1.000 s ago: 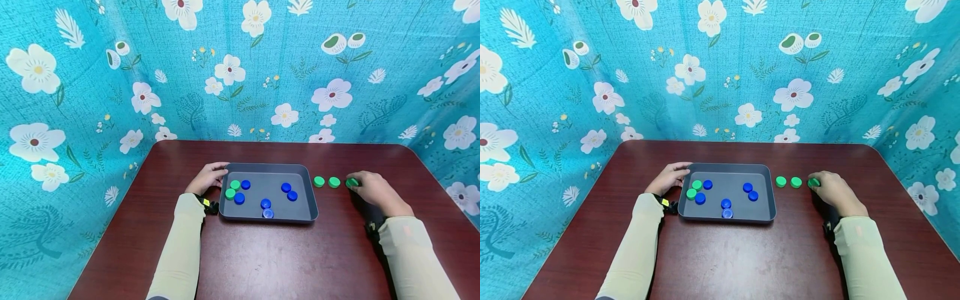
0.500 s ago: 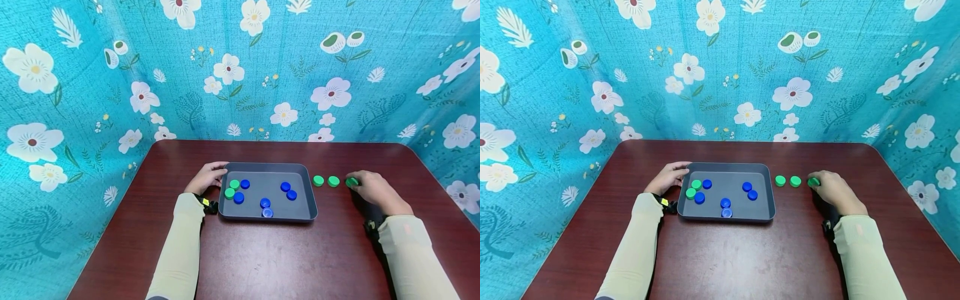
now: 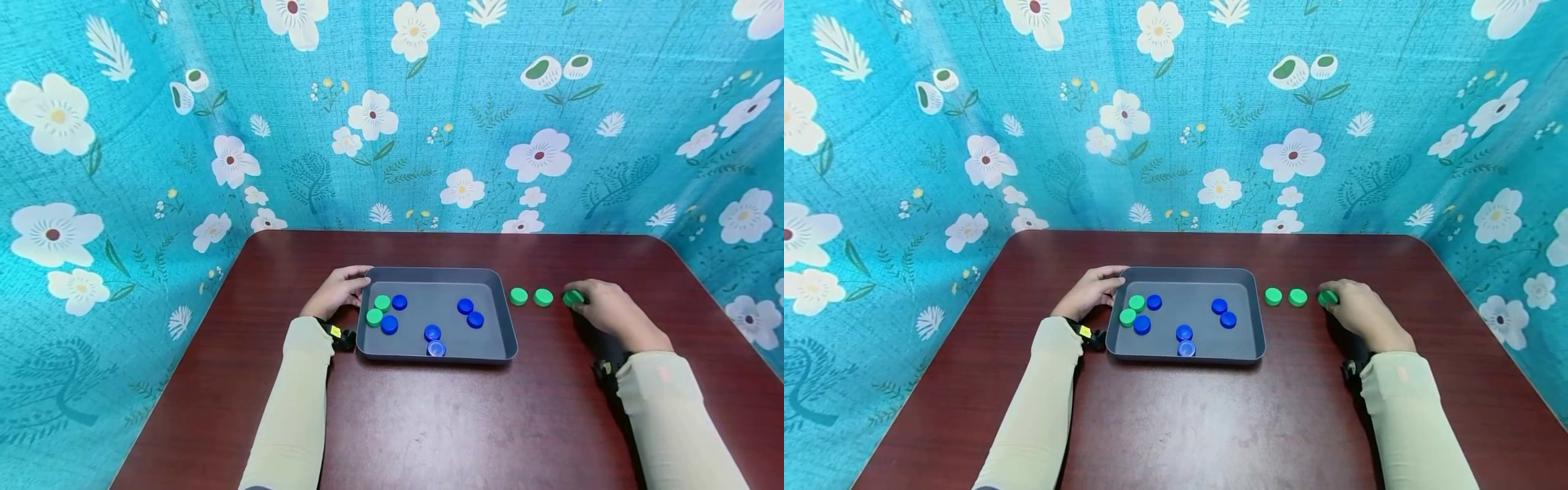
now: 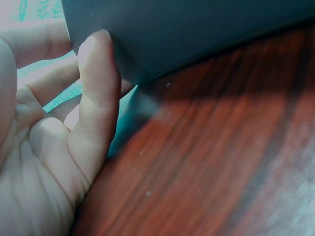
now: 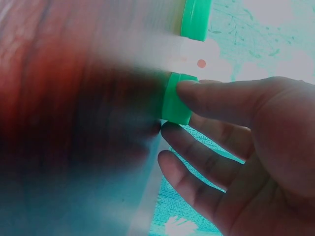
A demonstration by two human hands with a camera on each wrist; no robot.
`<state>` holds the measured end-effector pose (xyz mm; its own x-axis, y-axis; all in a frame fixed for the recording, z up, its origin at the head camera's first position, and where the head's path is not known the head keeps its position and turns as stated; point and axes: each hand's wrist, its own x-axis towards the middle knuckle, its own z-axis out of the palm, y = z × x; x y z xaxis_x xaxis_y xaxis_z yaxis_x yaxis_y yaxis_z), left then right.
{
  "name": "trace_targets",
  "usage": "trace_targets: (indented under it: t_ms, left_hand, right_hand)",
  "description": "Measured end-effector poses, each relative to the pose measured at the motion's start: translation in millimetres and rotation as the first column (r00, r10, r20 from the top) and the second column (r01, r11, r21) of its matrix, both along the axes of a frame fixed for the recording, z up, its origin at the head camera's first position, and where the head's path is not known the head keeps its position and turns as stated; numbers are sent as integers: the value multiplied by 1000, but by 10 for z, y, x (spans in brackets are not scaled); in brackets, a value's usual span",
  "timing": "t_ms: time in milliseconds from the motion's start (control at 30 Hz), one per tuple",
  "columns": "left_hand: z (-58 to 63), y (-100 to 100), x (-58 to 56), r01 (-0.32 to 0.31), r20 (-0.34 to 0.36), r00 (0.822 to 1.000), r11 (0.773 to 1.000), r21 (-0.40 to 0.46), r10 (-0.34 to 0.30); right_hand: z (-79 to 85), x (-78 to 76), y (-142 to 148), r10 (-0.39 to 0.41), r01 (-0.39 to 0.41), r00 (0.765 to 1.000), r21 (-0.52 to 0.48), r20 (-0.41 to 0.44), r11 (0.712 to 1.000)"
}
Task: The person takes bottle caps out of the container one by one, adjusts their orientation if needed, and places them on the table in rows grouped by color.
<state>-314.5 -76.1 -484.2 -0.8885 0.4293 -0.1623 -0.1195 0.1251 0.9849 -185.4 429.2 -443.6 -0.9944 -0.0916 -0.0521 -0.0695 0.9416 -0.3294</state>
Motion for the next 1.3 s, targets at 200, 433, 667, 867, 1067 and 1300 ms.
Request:
trace_targets:
  t_ms: [200, 433, 667, 867, 1067, 1300]
  left_hand:
    - [2, 8, -2, -3, 1, 1000, 1000, 2, 3]
    - [-5, -3, 6, 8, 3, 1000, 1000, 12, -8]
    - [-12, 4, -19, 12, -7, 1000, 1000, 13, -12]
    - [-14, 10, -12, 9, 5, 1000, 1000, 12, -9]
    - [-8, 33, -11, 15, 5, 1000, 1000, 19, -15]
    - [-24, 14, -22, 0, 14, 1000, 1000, 4, 0]
  right_hand:
    - [-4, 9, 15, 1, -1, 1000, -8, -8, 1000]
    - [-26, 5, 10, 4, -4, 1000, -14, -4, 1000]
    - [-14, -13, 2, 3, -3, 1000, -7, -9, 1000]
    - [-12, -7, 6, 6, -6, 1000, -10, 6, 1000]
    - [35, 32, 14, -7, 7, 1000, -25, 20, 1000]
    - [147, 28, 18, -60, 62, 998, -63, 33, 996]
